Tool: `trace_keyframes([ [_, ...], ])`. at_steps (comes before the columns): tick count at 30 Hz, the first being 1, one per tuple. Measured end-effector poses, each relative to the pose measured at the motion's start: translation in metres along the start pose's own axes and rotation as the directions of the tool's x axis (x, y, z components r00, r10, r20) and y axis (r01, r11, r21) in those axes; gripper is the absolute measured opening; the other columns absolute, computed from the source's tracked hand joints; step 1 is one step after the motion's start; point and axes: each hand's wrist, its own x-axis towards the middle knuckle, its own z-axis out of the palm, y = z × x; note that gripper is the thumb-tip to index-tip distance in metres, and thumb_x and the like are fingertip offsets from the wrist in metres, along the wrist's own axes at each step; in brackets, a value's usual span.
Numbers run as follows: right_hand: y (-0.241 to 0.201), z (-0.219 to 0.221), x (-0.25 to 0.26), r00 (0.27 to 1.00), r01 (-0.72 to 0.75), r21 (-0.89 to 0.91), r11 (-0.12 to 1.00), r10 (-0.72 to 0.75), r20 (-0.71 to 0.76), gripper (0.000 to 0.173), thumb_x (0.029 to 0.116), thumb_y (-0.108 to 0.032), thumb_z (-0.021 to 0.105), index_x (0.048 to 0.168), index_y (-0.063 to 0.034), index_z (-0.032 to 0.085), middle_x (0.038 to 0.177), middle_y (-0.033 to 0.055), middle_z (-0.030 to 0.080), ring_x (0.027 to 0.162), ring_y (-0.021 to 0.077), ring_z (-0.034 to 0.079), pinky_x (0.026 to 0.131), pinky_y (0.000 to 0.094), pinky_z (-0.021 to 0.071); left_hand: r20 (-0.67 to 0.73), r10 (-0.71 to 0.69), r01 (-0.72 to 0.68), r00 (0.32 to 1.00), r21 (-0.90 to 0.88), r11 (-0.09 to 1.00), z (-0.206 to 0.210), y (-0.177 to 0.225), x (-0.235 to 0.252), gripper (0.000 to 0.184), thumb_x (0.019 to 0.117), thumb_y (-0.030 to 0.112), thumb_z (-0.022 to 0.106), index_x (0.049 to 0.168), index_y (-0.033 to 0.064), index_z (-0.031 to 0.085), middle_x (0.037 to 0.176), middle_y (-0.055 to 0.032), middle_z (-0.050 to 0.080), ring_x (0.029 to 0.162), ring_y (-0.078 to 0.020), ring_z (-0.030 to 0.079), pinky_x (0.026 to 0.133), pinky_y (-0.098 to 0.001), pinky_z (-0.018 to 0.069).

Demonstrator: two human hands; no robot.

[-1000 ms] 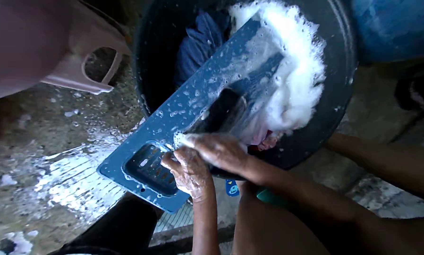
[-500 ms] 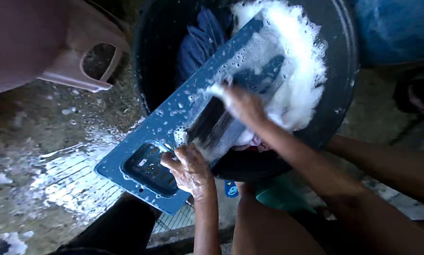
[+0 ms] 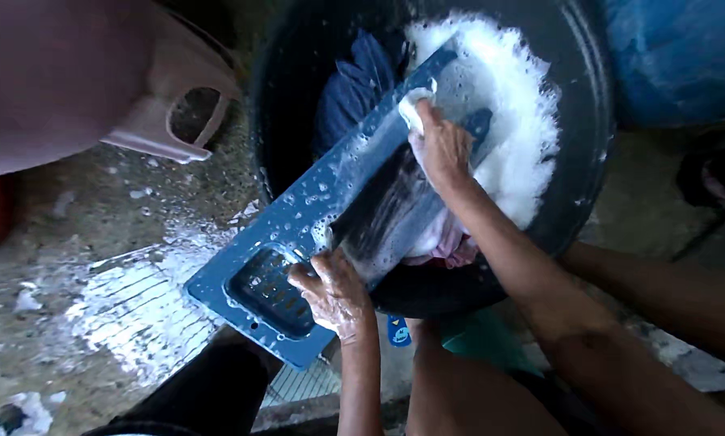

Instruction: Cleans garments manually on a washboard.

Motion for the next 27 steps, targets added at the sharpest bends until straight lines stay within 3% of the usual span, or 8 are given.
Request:
trace_keyframes([
  [6,-0.033,0.03,-0.116,0.84,0.538,0.276,0.796,-0.535,-0.093,0.03,0.0919,-0.013,0.071,0.122,-0.0103,0.073,0.099,0.0132,0.074,0.083,0.0261,0.073,0.069,0.0407,0.0616,0.012,0.014,-0.014,1.0,-0.002,1.0,0.0,-0.003,-0.002,0.03,0.1013,0.019,0.06,0.121,-0.0034,0.065,0.127,-0.037,0.054,0.092,-0.049,0.068,0.066,-0.0505,0.0577],
  [9,0.028,0.023,-0.047,0.968,0.248,0.043,0.968,-0.246,-0.04,0.036,0.0965,-0.015,0.064,0.131,-0.0076,0.069,0.11,0.02,0.074,0.083,0.0362,0.075,0.066,0.0514,0.0601,0.02,-0.017,0.017,1.0,0.007,1.0,0.0,-0.001,-0.001,0.033,0.1017,0.026,0.061,0.12,-0.0015,0.065,0.127,-0.0355,0.055,0.093,-0.0486,0.068,0.068,-0.0504,0.0575],
  [12,0.019,-0.008,-0.018,0.999,-0.04,0.026,0.999,0.04,-0.008,0.039,0.1,-0.02,0.059,0.136,-0.0056,0.062,0.113,0.0233,0.072,0.087,0.043,0.072,0.07,0.0601,0.0561,0.008,-0.007,0.007,1.0,0.003,1.0,-0.001,0.003,0.002,0.034,0.1024,0.027,0.06,0.121,-0.0011,0.066,0.127,-0.0368,0.055,0.096,-0.0504,0.067,0.069,-0.0523,0.0571],
  [15,-0.045,0.008,-0.101,0.936,0.35,0.252,0.902,-0.323,-0.141,0.025,0.0916,-0.016,0.07,0.114,-0.0052,0.072,0.092,0.0133,0.072,0.074,0.0256,0.071,0.061,0.0413,0.0596,0.025,-0.001,0.001,1.0,-0.007,1.0,-0.003,-0.002,0.0,0.033,0.103,0.024,0.059,0.122,-0.0028,0.065,0.129,-0.0372,0.053,0.094,-0.0501,0.067,0.069,-0.053,0.0574],
  [17,-0.042,0.027,-0.122,0.844,0.532,0.322,0.783,-0.52,-0.129,0.023,0.0922,-0.014,0.071,0.115,-0.0113,0.076,0.093,0.0116,0.073,0.076,0.0246,0.072,0.063,0.0388,0.0601,0.031,0.011,-0.011,0.999,-0.001,1.0,-0.002,-0.003,0.0,0.032,0.1024,0.021,0.058,0.123,-0.0039,0.064,0.13,-0.0372,0.053,0.093,-0.0496,0.067,0.068,-0.0522,0.0576],
  [19,-0.001,0.032,-0.091,0.88,0.474,0.199,0.857,-0.465,-0.095,0.031,0.0932,-0.014,0.07,0.124,-0.0098,0.073,0.106,0.0153,0.074,0.085,0.0287,0.074,0.069,0.0435,0.0624,0.041,-0.001,0.001,0.999,-0.005,1.0,-0.001,-0.004,0.0,0.036,0.1029,0.027,0.059,0.122,-0.0032,0.064,0.131,-0.0372,0.053,0.096,-0.0506,0.066,0.071,-0.053,0.0573],
  [23,0.041,-0.006,-0.011,0.999,-0.054,-0.022,0.998,0.054,0.005,0.041,0.1006,-0.02,0.059,0.138,-0.0053,0.061,0.117,0.0244,0.071,0.091,0.0454,0.072,0.073,0.0619,0.0551,0.01,0.012,-0.012,1.0,-0.017,1.0,-0.002,0.0,0.0,0.037,0.1034,0.029,0.058,0.122,-0.0025,0.065,0.13,-0.0385,0.053,0.098,-0.0525,0.066,0.071,-0.0538,0.0569],
  [27,-0.042,0.007,-0.11,0.932,0.361,0.257,0.896,-0.344,-0.111,0.026,0.0916,-0.016,0.071,0.115,-0.0048,0.073,0.096,0.0149,0.073,0.08,0.0269,0.072,0.066,0.0424,0.0608,0.025,0.018,-0.017,1.0,-0.031,0.999,-0.001,-0.004,-0.002,0.034,0.1032,0.024,0.057,0.122,-0.0036,0.064,0.13,-0.0379,0.052,0.098,-0.0514,0.066,0.071,-0.0538,0.0573],
])
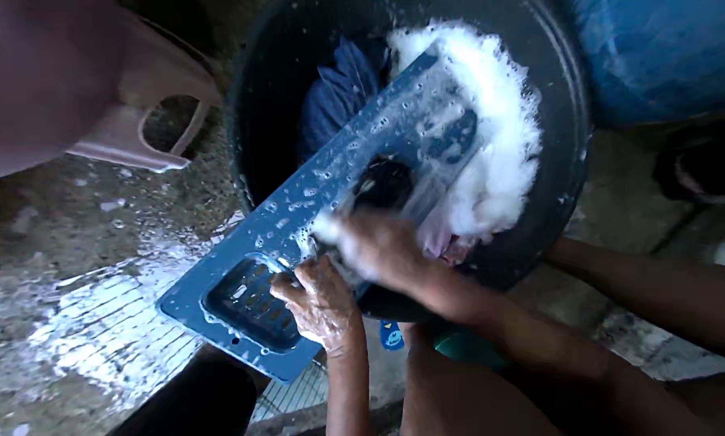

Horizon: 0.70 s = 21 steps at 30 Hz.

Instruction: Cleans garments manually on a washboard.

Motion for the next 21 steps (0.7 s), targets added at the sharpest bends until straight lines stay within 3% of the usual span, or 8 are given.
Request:
trace_keyframes([
  [3,0.025,0.014,-0.018,0.986,0.162,0.008,0.987,-0.162,0.047,0.028,0.0913,-0.012,0.072,0.119,-0.0112,0.075,0.103,0.012,0.075,0.085,0.0247,0.074,0.071,0.0394,0.0627,0.008,-0.003,0.003,1.0,-0.01,1.0,0.0,0.0,0.001,0.034,0.1032,0.024,0.058,0.121,-0.0043,0.064,0.13,-0.0382,0.053,0.096,-0.0515,0.066,0.069,-0.0532,0.0573],
  [5,0.077,-0.003,0.013,0.998,-0.052,-0.194,0.98,0.055,0.012,0.032,0.0942,-0.014,0.068,0.125,-0.007,0.072,0.106,0.0172,0.075,0.08,0.032,0.075,0.064,0.0471,0.0614,0.012,-0.015,0.015,1.0,-0.001,1.0,0.001,0.0,0.0,0.036,0.1033,0.028,0.058,0.121,-0.0024,0.065,0.129,-0.0377,0.053,0.097,-0.0512,0.066,0.07,-0.0526,0.0571],
  [8,0.097,-0.036,0.064,0.918,-0.373,-0.303,0.877,0.397,0.017,0.039,0.0998,-0.019,0.061,0.136,-0.0053,0.062,0.116,0.0236,0.071,0.088,0.0442,0.072,0.071,0.0603,0.056,-0.016,-0.011,0.011,1.0,-0.008,1.0,0.001,0.005,0.002,0.036,0.1035,0.028,0.058,0.121,-0.0029,0.064,0.129,-0.0389,0.052,0.1,-0.0531,0.065,0.072,-0.0538,0.0565],
  [10,0.048,-0.021,0.052,0.975,-0.221,-0.185,0.957,0.218,-0.039,0.038,0.0947,-0.02,0.069,0.129,-0.0044,0.066,0.107,0.0194,0.073,0.082,0.0344,0.073,0.065,0.0517,0.0599,-0.018,-0.026,0.026,1.0,-0.005,1.0,0.001,0.004,0.002,0.036,0.1038,0.027,0.058,0.122,-0.0029,0.064,0.131,-0.0383,0.052,0.1,-0.0528,0.065,0.072,-0.054,0.0569],
  [12,-0.004,0.012,0.018,0.994,0.108,0.011,0.994,-0.108,-0.03,0.027,0.0918,-0.018,0.072,0.117,-0.0091,0.074,0.095,0.0104,0.075,0.08,0.0231,0.073,0.066,0.04,0.0605,-0.02,-0.024,0.024,1.0,-0.013,1.0,0.002,0.002,0.001,0.034,0.1038,0.023,0.057,0.124,-0.004,0.063,0.132,-0.0381,0.052,0.099,-0.0524,0.065,0.072,-0.0547,0.0571],
  [15,0.02,0.022,0.019,0.965,0.263,0.07,0.962,-0.263,-0.006,0.025,0.0932,-0.012,0.071,0.118,-0.0118,0.077,0.108,0.0095,0.076,0.091,0.0226,0.075,0.075,0.0381,0.0626,-0.007,-0.005,0.005,1.0,-0.024,1.0,0.0,0.001,0.002,0.036,0.1034,0.025,0.058,0.123,-0.0044,0.063,0.131,-0.0385,0.052,0.097,-0.0528,0.065,0.072,-0.055,0.0568],
  [18,0.104,-0.016,0.062,0.986,-0.165,-0.28,0.946,0.167,-0.015,0.033,0.0971,-0.017,0.065,0.129,-0.0112,0.07,0.112,0.016,0.075,0.086,0.0332,0.075,0.068,0.0499,0.0612,-0.013,-0.013,0.013,1.0,-0.012,1.0,-0.001,0.002,0.002,0.037,0.1035,0.027,0.058,0.123,-0.0038,0.063,0.13,-0.0376,0.052,0.098,-0.0518,0.065,0.073,-0.0535,0.0568],
  [21,0.184,-0.071,0.078,0.768,-0.602,-0.396,0.693,0.638,-0.05,0.047,0.1048,-0.022,0.051,0.151,-0.0133,0.051,0.138,0.0233,0.062,0.115,0.0472,0.065,0.089,0.0657,0.0522,0.0,-0.037,0.037,0.999,-0.03,0.999,-0.002,0.005,0.002,0.037,0.1041,0.027,0.057,0.124,-0.0045,0.063,0.132,-0.0385,0.051,0.101,-0.0539,0.064,0.075,-0.0558,0.056],
])
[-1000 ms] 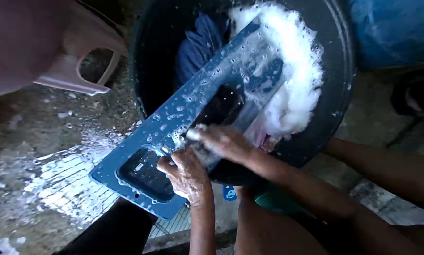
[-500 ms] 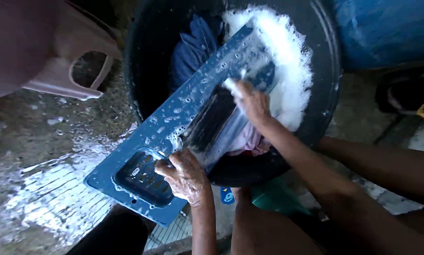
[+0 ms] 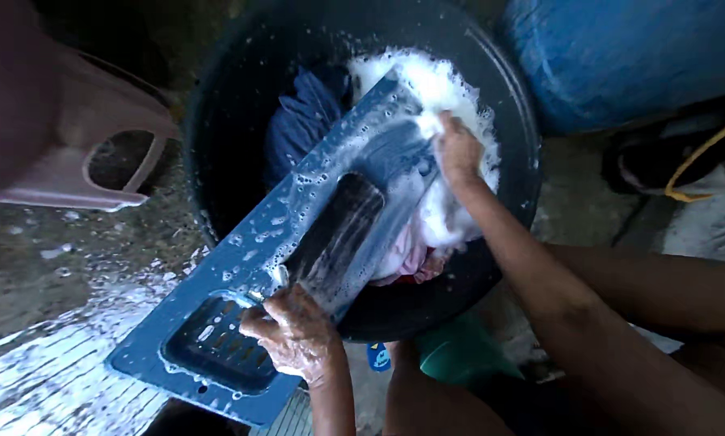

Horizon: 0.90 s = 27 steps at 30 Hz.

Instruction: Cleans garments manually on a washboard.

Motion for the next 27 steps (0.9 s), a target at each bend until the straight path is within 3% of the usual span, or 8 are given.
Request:
trace_keyframes([
  [7,0.061,0.033,-0.042,0.935,-0.279,0.179,0.944,0.224,0.276,0.048,0.1068,-0.015,0.05,0.148,0.009,0.043,0.145,0.0322,0.051,0.138,0.044,0.049,0.115,0.0558,0.0375,-0.028,0.005,-0.005,1.0,-0.002,1.0,0.001,-0.003,0.0,0.04,0.104,0.029,0.056,0.125,-0.0047,0.062,0.133,-0.0386,0.051,0.102,-0.0543,0.064,0.076,-0.0569,0.0554],
  [10,0.024,0.002,-0.082,0.994,-0.104,0.468,0.878,0.08,0.07,0.05,0.0962,-0.011,0.064,0.141,0.0068,0.051,0.136,0.0263,0.058,0.13,0.0336,0.055,0.111,0.0487,0.0438,-0.024,-0.005,0.005,1.0,0.009,1.0,0.003,-0.003,-0.002,0.04,0.1048,0.03,0.055,0.126,-0.0031,0.062,0.134,-0.0373,0.051,0.103,-0.0533,0.064,0.076,-0.0561,0.0559],
  [13,-0.068,-0.028,-0.154,0.99,0.062,0.642,0.764,-0.131,0.06,0.032,0.1018,-0.019,0.062,0.128,-0.0009,0.059,0.096,0.018,0.068,0.086,0.0287,0.068,0.075,0.0494,0.0577,-0.017,-0.001,0.001,1.0,0.002,1.0,0.0,-0.001,-0.002,0.04,0.1051,0.029,0.055,0.127,-0.0034,0.062,0.134,-0.0375,0.051,0.103,-0.0532,0.064,0.077,-0.0567,0.0556],
  [18,-0.116,0.038,-0.197,0.643,0.751,0.368,0.547,-0.732,-0.225,0.03,0.0933,-0.017,0.069,0.123,-0.0156,0.074,0.108,0.0102,0.075,0.087,0.0252,0.074,0.071,0.0415,0.0619,0.013,0.007,-0.008,1.0,0.028,1.0,-0.002,-0.004,-0.001,0.042,0.1019,0.021,0.059,0.135,-0.0038,0.059,0.139,-0.0393,0.048,0.107,-0.0548,0.064,0.077,-0.0589,0.0564],
  [20,-0.094,0.045,-0.141,0.714,0.7,0.269,0.662,-0.662,-0.229,0.034,0.095,-0.015,0.068,0.129,-0.0126,0.072,0.115,0.0128,0.075,0.09,0.0268,0.076,0.073,0.0431,0.0632,0.0,-0.004,0.004,1.0,0.047,0.999,0.001,-0.002,-0.001,0.04,0.1042,0.025,0.056,0.132,-0.0028,0.061,0.137,-0.0387,0.05,0.103,-0.0535,0.066,0.075,-0.0571,0.0569],
  [23,-0.079,0.019,-0.064,0.948,0.318,0.157,0.935,-0.309,-0.081,0.038,0.1018,-0.017,0.057,0.139,-0.0095,0.062,0.119,0.021,0.071,0.09,0.041,0.073,0.072,0.0578,0.0577,-0.017,-0.04,0.041,0.999,0.045,0.998,0.001,0.002,0.0,0.039,0.1045,0.027,0.056,0.13,-0.0025,0.062,0.136,-0.0381,0.051,0.106,-0.0533,0.065,0.077,-0.0566,0.0568],
  [25,-0.088,0.005,-0.077,0.951,0.302,0.194,0.933,-0.282,-0.128,0.039,0.0996,-0.018,0.06,0.136,-0.0065,0.062,0.115,0.0208,0.071,0.087,0.039,0.073,0.069,0.0554,0.0586,-0.029,-0.041,0.042,0.999,0.036,0.998,0.003,0.003,0.0,0.039,0.1041,0.027,0.057,0.129,-0.0029,0.063,0.136,-0.0379,0.051,0.105,-0.0537,0.065,0.076,-0.0569,0.0567],
  [27,-0.103,0.011,-0.15,0.832,0.554,0.332,0.764,-0.519,-0.195,0.037,0.0945,-0.015,0.068,0.131,-0.0078,0.065,0.108,0.0154,0.071,0.085,0.0287,0.072,0.066,0.045,0.0611,-0.026,-0.031,0.032,0.999,0.044,0.999,0.003,-0.001,-0.002,0.038,0.1042,0.026,0.057,0.127,-0.003,0.063,0.135,-0.0372,0.051,0.102,-0.0526,0.065,0.075,-0.0566,0.057],
])
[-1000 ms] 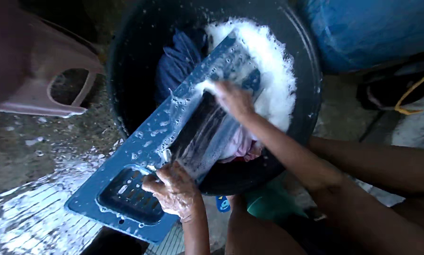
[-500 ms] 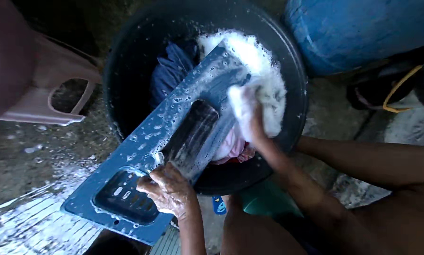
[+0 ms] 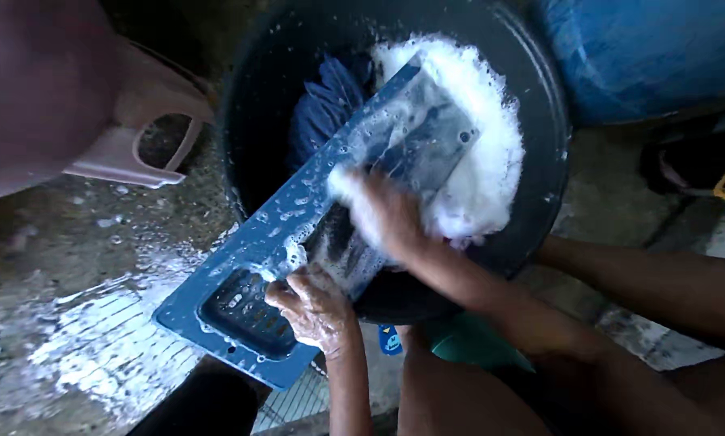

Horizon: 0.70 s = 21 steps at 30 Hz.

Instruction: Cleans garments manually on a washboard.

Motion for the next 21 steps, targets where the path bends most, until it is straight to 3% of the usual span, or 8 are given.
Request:
trace_keyframes([
  [3,-0.01,0.024,-0.039,0.941,0.31,0.153,0.938,-0.326,0.087,0.032,0.0932,-0.012,0.07,0.125,-0.0141,0.073,0.108,0.0118,0.074,0.09,0.0265,0.073,0.074,0.0407,0.0619,0.006,0.031,-0.031,0.999,0.001,1.0,0.001,-0.002,0.001,0.036,0.1025,0.022,0.058,0.127,-0.0049,0.062,0.136,-0.0382,0.05,0.102,-0.0528,0.065,0.074,-0.0558,0.0571],
  [4,0.01,0.023,-0.028,0.949,0.284,0.114,0.952,-0.296,0.112,0.035,0.0941,-0.01,0.069,0.128,-0.0135,0.072,0.115,0.0128,0.074,0.098,0.0276,0.074,0.081,0.0428,0.062,0.011,0.031,-0.031,0.999,-0.003,1.0,0.001,-0.003,0.001,0.038,0.103,0.024,0.059,0.127,-0.0047,0.062,0.135,-0.0382,0.051,0.102,-0.0528,0.065,0.074,-0.0556,0.0571],
  [7,0.076,0.013,0.036,0.998,-0.065,-0.182,0.981,0.06,-0.031,0.032,0.1001,-0.016,0.06,0.131,-0.012,0.07,0.113,0.0169,0.074,0.086,0.034,0.075,0.067,0.0502,0.0609,0.002,0.016,-0.016,1.0,0.003,1.0,0.001,-0.002,0.0,0.041,0.1037,0.029,0.058,0.127,-0.0046,0.063,0.134,-0.0386,0.051,0.106,-0.0531,0.064,0.078,-0.0554,0.0564],
  [9,0.076,-0.005,0.064,0.967,-0.253,-0.247,0.935,0.255,-0.027,0.036,0.1019,-0.019,0.057,0.136,-0.0088,0.064,0.116,0.0209,0.071,0.089,0.0399,0.073,0.072,0.0555,0.0581,-0.019,0.018,-0.018,1.0,0.003,1.0,0.002,0.001,0.002,0.042,0.1039,0.03,0.057,0.126,-0.005,0.063,0.133,-0.0383,0.052,0.106,-0.0528,0.064,0.078,-0.055,0.0567],
  [13,-0.021,0.013,-0.017,0.986,0.16,0.112,0.981,-0.165,0.035,0.031,0.093,-0.014,0.07,0.123,-0.008,0.071,0.104,0.0148,0.072,0.089,0.0283,0.072,0.073,0.043,0.0611,-0.013,0.012,-0.011,1.0,0.014,1.0,0.003,-0.004,0.002,0.039,0.1037,0.025,0.056,0.127,-0.0052,0.062,0.135,-0.0375,0.051,0.104,-0.0512,0.065,0.077,-0.0544,0.057],
  [15,-0.014,0.025,-0.034,0.946,0.298,0.186,0.936,-0.315,0.071,0.03,0.0933,-0.012,0.07,0.123,-0.0117,0.073,0.108,0.0125,0.075,0.091,0.0272,0.074,0.076,0.0419,0.0616,-0.012,0.03,-0.03,0.999,0.015,0.999,0.002,-0.005,0.002,0.038,0.1041,0.025,0.056,0.126,-0.0053,0.063,0.134,-0.0366,0.052,0.105,-0.0506,0.065,0.078,-0.054,0.0569],
  [18,0.062,0.007,0.008,0.999,-0.002,-0.121,0.993,0.006,0.037,0.035,0.0981,-0.013,0.064,0.133,-0.0121,0.069,0.119,0.0145,0.074,0.094,0.031,0.076,0.074,0.0484,0.0624,-0.095,0.122,-0.123,0.988,-0.008,0.992,0.002,-0.009,0.003,0.04,0.1021,0.027,0.059,0.125,-0.0054,0.063,0.142,-0.0374,0.048,0.121,-0.0543,0.057,0.092,-0.0574,0.0514],
  [21,0.111,-0.045,0.055,0.838,-0.509,-0.235,0.828,0.539,0.085,0.045,0.1037,-0.018,0.054,0.148,-0.012,0.053,0.117,0.0256,0.071,0.102,0.0484,0.069,0.082,0.0663,0.0529,-0.17,0.25,-0.248,0.953,0.034,0.968,0.0,-0.007,0.01,0.036,0.1003,0.027,0.06,0.121,-0.0027,0.064,0.152,-0.04,0.036,0.13,-0.0609,0.045,0.098,-0.0673,0.0395],
])
